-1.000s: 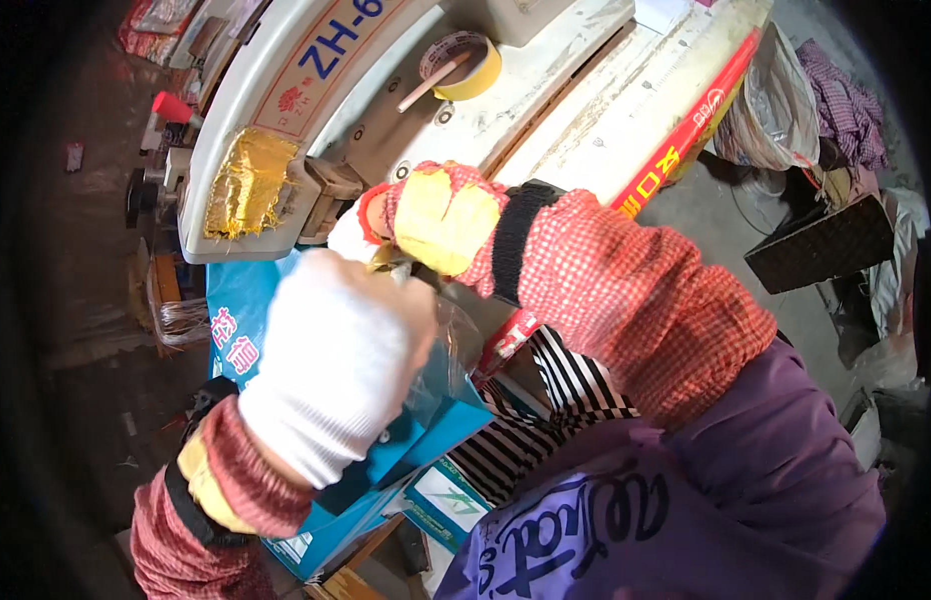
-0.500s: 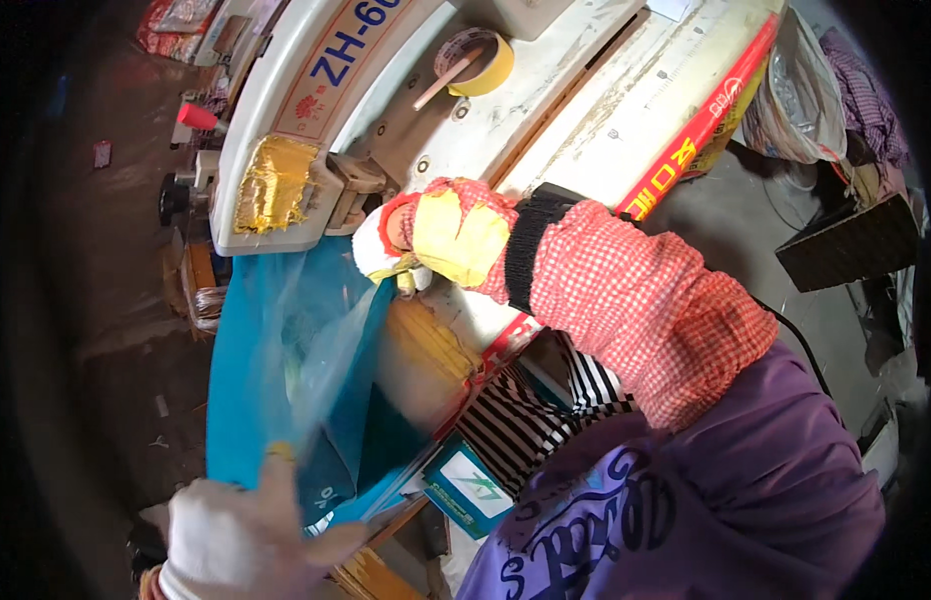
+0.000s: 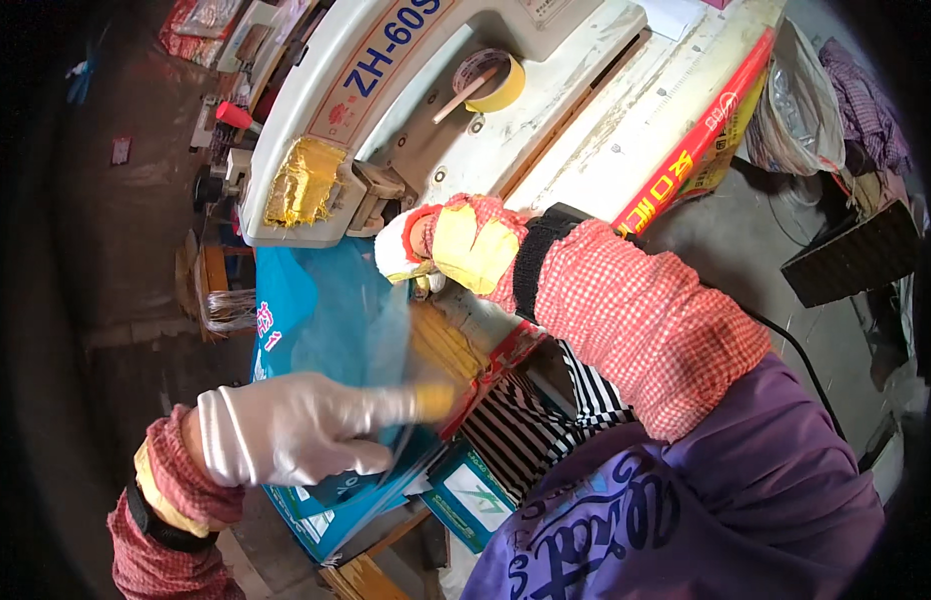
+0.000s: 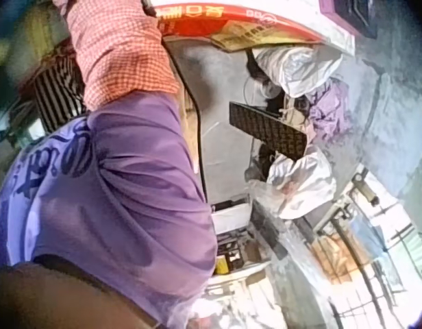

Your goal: Sealing large plastic fertilizer bags using an industrial sealing machine.

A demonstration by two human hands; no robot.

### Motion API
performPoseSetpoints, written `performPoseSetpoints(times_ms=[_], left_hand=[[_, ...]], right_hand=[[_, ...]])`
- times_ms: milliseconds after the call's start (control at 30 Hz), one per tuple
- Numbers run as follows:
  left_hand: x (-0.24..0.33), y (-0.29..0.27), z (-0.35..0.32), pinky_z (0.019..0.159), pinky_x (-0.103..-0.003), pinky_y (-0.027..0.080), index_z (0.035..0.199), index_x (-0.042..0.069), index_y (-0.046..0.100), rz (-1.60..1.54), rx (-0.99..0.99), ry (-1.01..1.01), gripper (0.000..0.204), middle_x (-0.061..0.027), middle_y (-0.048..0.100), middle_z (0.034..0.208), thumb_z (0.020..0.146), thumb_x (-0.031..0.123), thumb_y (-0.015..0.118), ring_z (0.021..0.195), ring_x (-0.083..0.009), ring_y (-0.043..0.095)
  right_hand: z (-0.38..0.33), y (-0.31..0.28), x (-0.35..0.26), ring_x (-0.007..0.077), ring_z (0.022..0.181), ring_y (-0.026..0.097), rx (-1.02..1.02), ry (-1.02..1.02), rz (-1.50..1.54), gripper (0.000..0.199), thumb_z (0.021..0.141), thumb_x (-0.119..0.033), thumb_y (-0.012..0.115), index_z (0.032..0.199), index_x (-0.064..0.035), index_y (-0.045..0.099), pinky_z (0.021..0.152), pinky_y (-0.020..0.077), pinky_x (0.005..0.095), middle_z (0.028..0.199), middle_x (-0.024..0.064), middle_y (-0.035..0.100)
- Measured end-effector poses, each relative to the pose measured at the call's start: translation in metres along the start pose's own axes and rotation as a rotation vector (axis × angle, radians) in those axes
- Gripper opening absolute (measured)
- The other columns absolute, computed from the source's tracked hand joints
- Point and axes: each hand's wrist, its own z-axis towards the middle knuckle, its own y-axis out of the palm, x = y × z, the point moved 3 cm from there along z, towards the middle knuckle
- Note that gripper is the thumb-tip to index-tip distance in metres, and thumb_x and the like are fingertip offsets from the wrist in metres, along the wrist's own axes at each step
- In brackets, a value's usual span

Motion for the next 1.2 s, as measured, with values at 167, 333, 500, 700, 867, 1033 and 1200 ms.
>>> performPoseSetpoints(times_ms=[167, 333, 500, 700, 867, 1033, 1200], left_hand=[[-0.009, -0.025, -0.026, 0.063, -0.029, 0.054, 0.103, 0.001, 0.067, -0.377, 0.477, -0.212, 0.023, -0.0078, 0.068, 0.074, 0.087, 0.001, 0.050, 0.065, -0.0171, 0.066], [0.012, 0.034, -0.034, 0.060, -0.040, 0.050, 0.072, 0.014, 0.062, 0.772, -0.107, -0.164, 0.020, -0.0119, 0.059, 0.066, 0.082, 0.030, 0.054, 0.060, -0.0297, 0.061], [0.013, 0.064, -0.023, 0.059, -0.040, 0.053, 0.077, 0.016, 0.069, 0.632, -0.091, 0.139, 0.018, -0.0046, 0.065, 0.070, 0.083, 0.024, 0.055, 0.072, -0.0285, 0.066], [0.004, 0.087, -0.001, 0.058, -0.041, 0.050, 0.073, 0.010, 0.072, 0.729, -0.129, -0.111, 0.012, -0.0086, 0.067, 0.070, 0.075, 0.017, 0.062, 0.067, -0.0297, 0.065], [0.007, 0.108, 0.045, 0.056, -0.038, 0.049, 0.058, 0.014, 0.064, 0.907, 0.235, 0.416, 0.014, -0.0057, 0.061, 0.059, 0.062, 0.027, 0.064, 0.060, -0.0271, 0.062], [-0.010, 0.105, 0.052, 0.052, -0.040, 0.049, 0.056, 0.013, 0.062, 0.746, 0.386, 0.444, 0.021, -0.0048, 0.060, 0.056, 0.071, 0.027, 0.060, 0.055, -0.0269, 0.061], [-0.009, 0.105, 0.040, 0.050, -0.041, 0.048, 0.052, 0.009, 0.062, 0.691, 0.454, 0.392, 0.035, -0.0094, 0.059, 0.055, 0.080, 0.029, 0.056, 0.053, -0.0320, 0.059]], right_hand=[[0.010, -0.003, 0.005, 0.0321, 0.076, 0.068, 0.027, 0.233, 0.254, 0.025, 0.074, -0.026, 0.066, 0.090, -0.0084, 0.072, 0.064, 0.0531, 0.0418, 0.086, 0.0131, 0.070], [0.018, 0.009, -0.003, 0.0318, 0.081, 0.067, -0.091, 0.104, 0.092, 0.022, 0.081, -0.023, 0.059, 0.092, -0.0085, 0.072, 0.068, 0.0535, 0.0438, 0.090, 0.0118, 0.071], [-0.011, -0.001, -0.023, 0.0290, 0.084, 0.068, 0.033, 0.192, -0.102, 0.023, 0.073, -0.020, 0.067, 0.093, -0.0111, 0.074, 0.069, 0.0547, 0.0425, 0.095, 0.0106, 0.071], [-0.052, -0.050, -0.074, 0.0253, 0.101, 0.064, 0.038, 0.586, 0.146, 0.026, 0.078, -0.025, 0.065, 0.101, -0.0157, 0.074, 0.084, 0.0509, 0.0417, 0.104, 0.0056, 0.070], [-0.039, -0.010, -0.140, 0.0229, 0.127, 0.045, -0.358, 0.321, -0.427, 0.044, 0.086, -0.038, 0.054, 0.122, -0.0145, 0.061, 0.109, 0.0242, 0.0418, 0.126, 0.0076, 0.060], [-0.044, -0.001, -0.163, 0.0298, 0.109, 0.058, -0.490, 0.115, -0.032, 0.034, 0.083, -0.032, 0.055, 0.108, -0.0119, 0.066, 0.091, 0.0437, 0.0422, 0.112, 0.0147, 0.064], [-0.107, -0.078, -0.103, 0.0363, 0.089, 0.065, 0.776, 0.617, 0.547, 0.035, 0.078, -0.030, 0.063, 0.103, -0.0059, 0.064, 0.080, 0.0512, 0.0435, 0.095, 0.0196, 0.066]])
